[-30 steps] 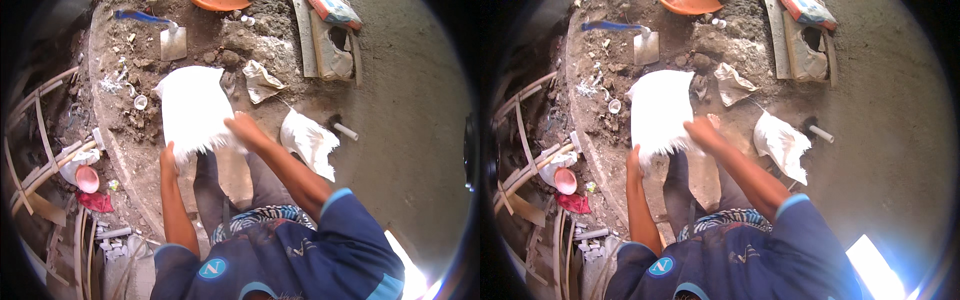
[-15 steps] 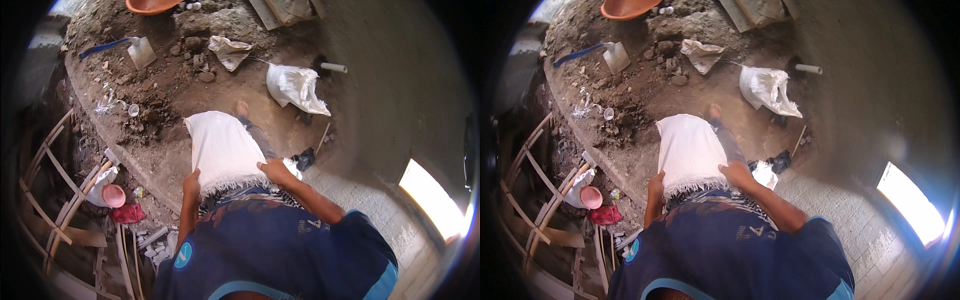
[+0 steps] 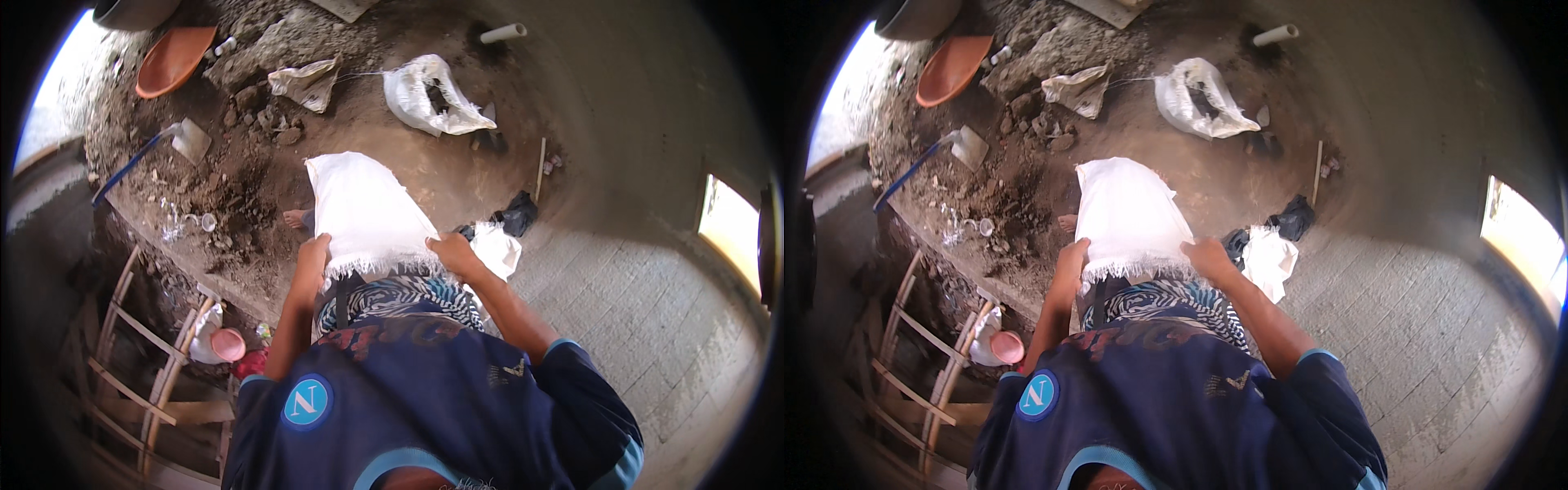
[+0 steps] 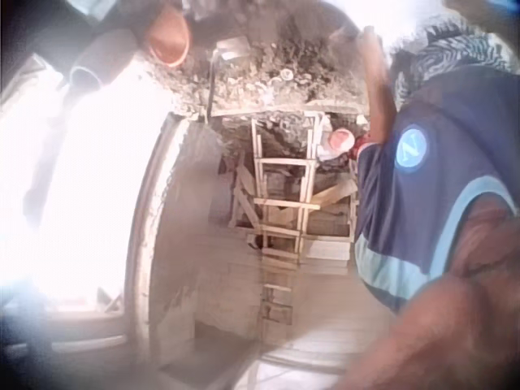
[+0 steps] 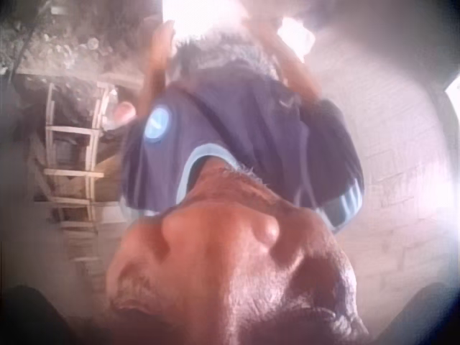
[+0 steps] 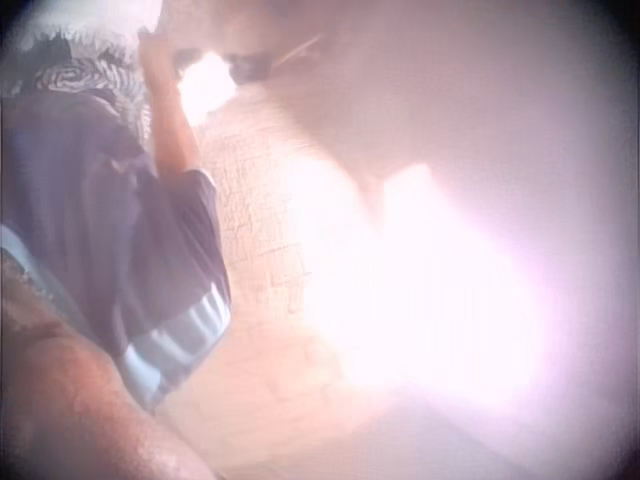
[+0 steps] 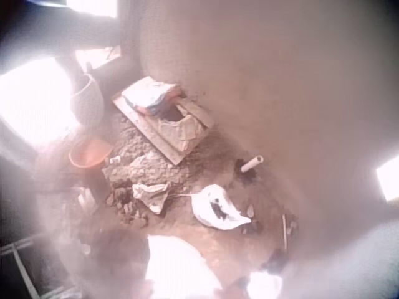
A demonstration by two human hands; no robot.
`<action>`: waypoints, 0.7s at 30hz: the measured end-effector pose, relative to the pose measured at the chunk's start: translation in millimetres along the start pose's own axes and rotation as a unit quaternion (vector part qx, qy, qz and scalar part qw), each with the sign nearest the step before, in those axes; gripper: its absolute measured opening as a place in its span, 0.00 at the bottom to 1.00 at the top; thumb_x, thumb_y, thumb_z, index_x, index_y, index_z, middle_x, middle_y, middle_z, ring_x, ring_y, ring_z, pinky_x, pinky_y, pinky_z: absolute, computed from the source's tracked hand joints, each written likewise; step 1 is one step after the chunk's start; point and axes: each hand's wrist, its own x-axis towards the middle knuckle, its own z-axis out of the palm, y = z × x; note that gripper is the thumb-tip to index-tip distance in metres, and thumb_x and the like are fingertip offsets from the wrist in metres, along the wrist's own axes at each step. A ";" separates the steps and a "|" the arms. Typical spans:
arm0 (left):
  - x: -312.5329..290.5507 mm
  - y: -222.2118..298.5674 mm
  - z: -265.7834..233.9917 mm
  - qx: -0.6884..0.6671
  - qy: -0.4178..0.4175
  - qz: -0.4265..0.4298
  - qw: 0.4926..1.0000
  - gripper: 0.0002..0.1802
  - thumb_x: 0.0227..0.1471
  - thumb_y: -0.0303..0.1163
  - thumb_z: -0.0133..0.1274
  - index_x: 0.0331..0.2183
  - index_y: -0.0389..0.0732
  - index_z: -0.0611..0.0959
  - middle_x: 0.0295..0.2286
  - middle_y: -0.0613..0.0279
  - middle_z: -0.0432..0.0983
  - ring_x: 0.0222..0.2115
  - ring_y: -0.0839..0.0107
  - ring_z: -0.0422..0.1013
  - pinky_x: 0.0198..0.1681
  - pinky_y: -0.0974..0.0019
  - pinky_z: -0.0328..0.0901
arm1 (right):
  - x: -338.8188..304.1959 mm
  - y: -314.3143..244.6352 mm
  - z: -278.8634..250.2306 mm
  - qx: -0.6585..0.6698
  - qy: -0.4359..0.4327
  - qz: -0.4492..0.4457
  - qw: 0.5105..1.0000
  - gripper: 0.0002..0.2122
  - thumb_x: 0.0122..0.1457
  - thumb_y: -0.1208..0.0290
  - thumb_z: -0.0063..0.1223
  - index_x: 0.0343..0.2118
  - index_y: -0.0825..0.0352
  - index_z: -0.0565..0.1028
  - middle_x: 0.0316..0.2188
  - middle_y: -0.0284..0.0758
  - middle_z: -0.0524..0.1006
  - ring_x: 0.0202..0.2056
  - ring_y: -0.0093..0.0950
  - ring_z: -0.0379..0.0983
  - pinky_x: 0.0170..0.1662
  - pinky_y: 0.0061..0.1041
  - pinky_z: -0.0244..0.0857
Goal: The person fills a plastic bucket with dirt by hand from a white bag, and later uses a spade to shovel loose dirt into the bucket.
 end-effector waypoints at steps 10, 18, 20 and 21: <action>167.6 93.3 172.8 0.246 0.004 0.034 0.969 0.13 0.51 0.35 0.51 0.29 0.33 0.79 0.20 0.59 0.72 0.17 0.71 0.64 0.20 0.64 0.58 | 198.6 95.6 -97.9 -0.244 0.027 -0.100 0.964 0.20 0.54 0.58 0.47 0.31 0.76 0.77 0.32 0.56 0.76 0.37 0.50 0.74 0.42 0.42 0.66; 212.6 81.0 136.1 0.543 0.016 0.003 0.840 0.14 0.46 0.34 0.48 0.20 0.33 0.77 0.11 0.55 0.65 0.13 0.64 0.63 0.20 0.56 0.57 | 297.1 119.5 -22.7 -0.370 -0.044 -0.185 0.909 0.15 0.49 0.68 0.42 0.29 0.72 0.79 0.33 0.52 0.77 0.35 0.46 0.76 0.37 0.42 0.69; 223.6 52.0 92.5 0.514 -0.020 0.040 0.857 0.13 0.51 0.34 0.47 0.26 0.33 0.78 0.17 0.53 0.69 0.18 0.62 0.66 0.22 0.58 0.59 | 293.8 138.4 -4.7 -0.370 -0.044 -0.201 0.906 0.14 0.50 0.68 0.41 0.27 0.72 0.79 0.33 0.53 0.76 0.36 0.46 0.75 0.38 0.43 0.68; 215.8 36.8 83.0 0.584 -0.061 0.153 0.795 0.13 0.52 0.35 0.46 0.27 0.35 0.77 0.18 0.56 0.68 0.18 0.65 0.63 0.21 0.60 0.56 | 291.2 151.3 -6.9 -0.370 -0.045 -0.200 0.906 0.14 0.50 0.68 0.41 0.27 0.72 0.79 0.33 0.53 0.76 0.36 0.45 0.75 0.39 0.43 0.68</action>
